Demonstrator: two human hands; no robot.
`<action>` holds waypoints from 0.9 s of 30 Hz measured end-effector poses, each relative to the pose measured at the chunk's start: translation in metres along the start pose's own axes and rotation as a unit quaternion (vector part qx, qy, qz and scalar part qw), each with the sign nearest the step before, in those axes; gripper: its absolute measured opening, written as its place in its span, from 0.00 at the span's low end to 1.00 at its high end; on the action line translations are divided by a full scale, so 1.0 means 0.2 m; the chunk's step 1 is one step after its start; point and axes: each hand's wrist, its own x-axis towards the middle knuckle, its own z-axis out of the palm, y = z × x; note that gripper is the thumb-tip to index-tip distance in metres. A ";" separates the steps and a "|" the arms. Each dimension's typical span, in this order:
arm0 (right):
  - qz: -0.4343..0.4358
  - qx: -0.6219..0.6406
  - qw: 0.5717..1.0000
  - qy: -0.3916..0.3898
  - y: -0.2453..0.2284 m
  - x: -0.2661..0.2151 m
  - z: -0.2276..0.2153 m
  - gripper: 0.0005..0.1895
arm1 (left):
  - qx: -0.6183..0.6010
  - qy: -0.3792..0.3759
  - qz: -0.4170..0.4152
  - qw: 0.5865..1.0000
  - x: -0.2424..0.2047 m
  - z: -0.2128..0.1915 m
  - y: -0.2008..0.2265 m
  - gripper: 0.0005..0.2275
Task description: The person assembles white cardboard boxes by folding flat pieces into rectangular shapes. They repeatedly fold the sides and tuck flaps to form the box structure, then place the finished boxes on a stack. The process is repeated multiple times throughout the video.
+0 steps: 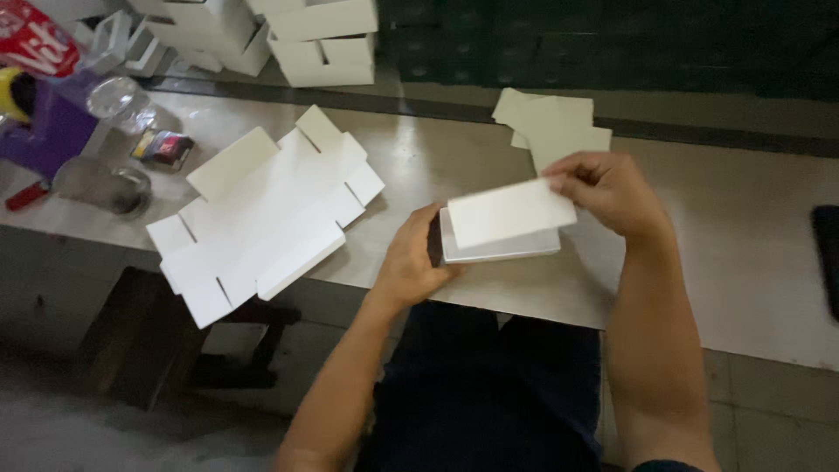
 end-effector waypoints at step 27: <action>-0.068 -0.615 0.768 -0.166 -0.20 -0.17 0.33 0.27 | 0.038 -0.002 0.007 0.999 -0.01 0.01 -0.01 0.39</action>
